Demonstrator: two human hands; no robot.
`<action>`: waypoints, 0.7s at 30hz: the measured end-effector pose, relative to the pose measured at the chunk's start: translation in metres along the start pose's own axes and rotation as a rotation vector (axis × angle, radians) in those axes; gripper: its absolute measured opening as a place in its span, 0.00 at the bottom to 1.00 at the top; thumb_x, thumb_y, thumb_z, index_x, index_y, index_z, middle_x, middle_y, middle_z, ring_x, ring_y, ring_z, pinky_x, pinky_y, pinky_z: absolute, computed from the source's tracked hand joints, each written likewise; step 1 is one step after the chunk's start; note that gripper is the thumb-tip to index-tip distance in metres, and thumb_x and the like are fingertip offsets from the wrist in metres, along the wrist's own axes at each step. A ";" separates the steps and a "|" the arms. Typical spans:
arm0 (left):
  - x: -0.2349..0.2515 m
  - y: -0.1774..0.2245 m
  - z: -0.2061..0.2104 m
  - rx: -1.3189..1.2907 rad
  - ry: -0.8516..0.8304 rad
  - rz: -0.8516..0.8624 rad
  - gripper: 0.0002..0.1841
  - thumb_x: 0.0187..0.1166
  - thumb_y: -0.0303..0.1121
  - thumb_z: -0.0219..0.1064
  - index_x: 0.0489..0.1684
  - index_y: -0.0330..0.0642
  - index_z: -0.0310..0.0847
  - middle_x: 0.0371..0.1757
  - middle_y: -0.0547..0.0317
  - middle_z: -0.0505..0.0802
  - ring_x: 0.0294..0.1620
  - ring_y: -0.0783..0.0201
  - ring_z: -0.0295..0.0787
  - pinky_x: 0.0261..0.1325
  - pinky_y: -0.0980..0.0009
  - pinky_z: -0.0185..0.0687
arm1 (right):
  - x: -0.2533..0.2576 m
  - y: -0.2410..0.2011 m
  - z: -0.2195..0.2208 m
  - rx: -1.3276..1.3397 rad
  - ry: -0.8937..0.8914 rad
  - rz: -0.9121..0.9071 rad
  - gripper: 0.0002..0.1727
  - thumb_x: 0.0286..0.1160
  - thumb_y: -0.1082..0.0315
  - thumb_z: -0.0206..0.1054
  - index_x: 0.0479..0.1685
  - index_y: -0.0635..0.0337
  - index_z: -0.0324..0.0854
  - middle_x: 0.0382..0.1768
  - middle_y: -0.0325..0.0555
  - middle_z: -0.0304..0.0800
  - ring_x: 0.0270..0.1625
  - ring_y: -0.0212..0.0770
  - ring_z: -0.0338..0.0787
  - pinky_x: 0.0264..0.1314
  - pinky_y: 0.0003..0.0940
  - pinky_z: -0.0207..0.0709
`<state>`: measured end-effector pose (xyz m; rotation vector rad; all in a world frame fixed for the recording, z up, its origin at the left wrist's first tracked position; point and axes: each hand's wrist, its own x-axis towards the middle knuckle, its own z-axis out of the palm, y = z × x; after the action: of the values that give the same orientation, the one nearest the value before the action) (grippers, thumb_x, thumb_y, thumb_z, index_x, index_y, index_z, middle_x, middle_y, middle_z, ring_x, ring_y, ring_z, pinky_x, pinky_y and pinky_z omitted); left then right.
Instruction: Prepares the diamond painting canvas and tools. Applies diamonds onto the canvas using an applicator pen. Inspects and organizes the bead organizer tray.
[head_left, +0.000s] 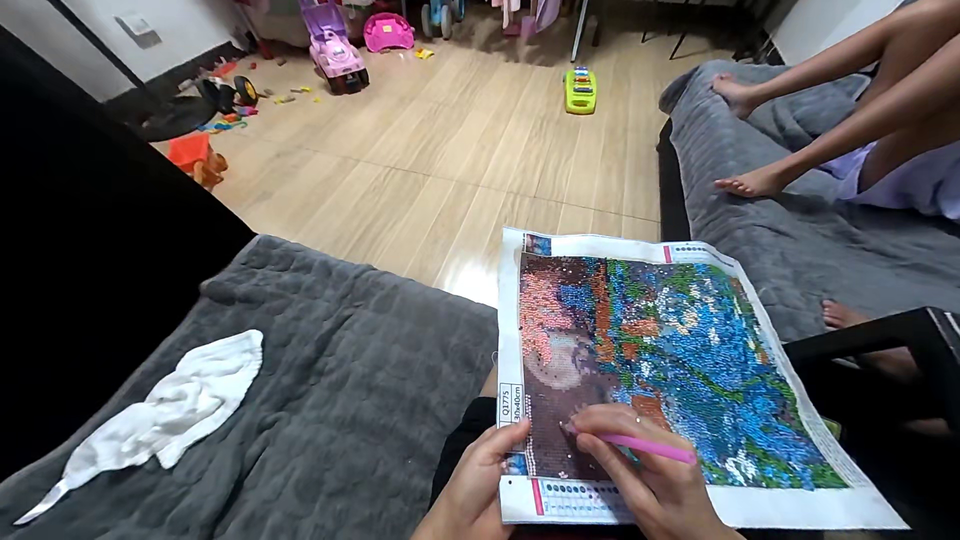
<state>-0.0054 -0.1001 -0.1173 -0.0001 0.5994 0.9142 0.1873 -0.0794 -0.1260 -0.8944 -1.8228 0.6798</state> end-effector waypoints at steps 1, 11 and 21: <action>0.000 0.000 0.000 -0.003 0.000 0.000 0.21 0.93 0.32 0.38 0.52 0.39 0.81 0.48 0.46 0.96 0.51 0.56 0.97 0.58 0.59 0.92 | 0.000 0.000 0.000 -0.001 -0.001 -0.003 0.11 0.87 0.62 0.63 0.46 0.61 0.84 0.44 0.44 0.92 0.49 0.24 0.91 0.55 0.14 0.83; 0.001 0.000 0.000 -0.014 -0.005 0.004 0.20 0.93 0.31 0.38 0.52 0.38 0.80 0.48 0.45 0.96 0.50 0.55 0.97 0.58 0.58 0.92 | 0.002 0.000 -0.001 -0.026 0.005 -0.012 0.10 0.87 0.62 0.64 0.46 0.60 0.84 0.45 0.43 0.92 0.49 0.24 0.91 0.55 0.14 0.83; 0.000 -0.001 0.001 0.013 -0.018 0.013 0.20 0.93 0.31 0.38 0.52 0.40 0.81 0.47 0.48 0.97 0.51 0.57 0.97 0.58 0.59 0.92 | 0.005 0.003 0.004 -0.006 0.022 -0.029 0.09 0.85 0.63 0.65 0.46 0.58 0.86 0.47 0.41 0.94 0.53 0.25 0.92 0.59 0.16 0.84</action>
<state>-0.0043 -0.1007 -0.1167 0.0235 0.5891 0.9217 0.1836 -0.0733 -0.1274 -0.8746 -1.8158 0.6446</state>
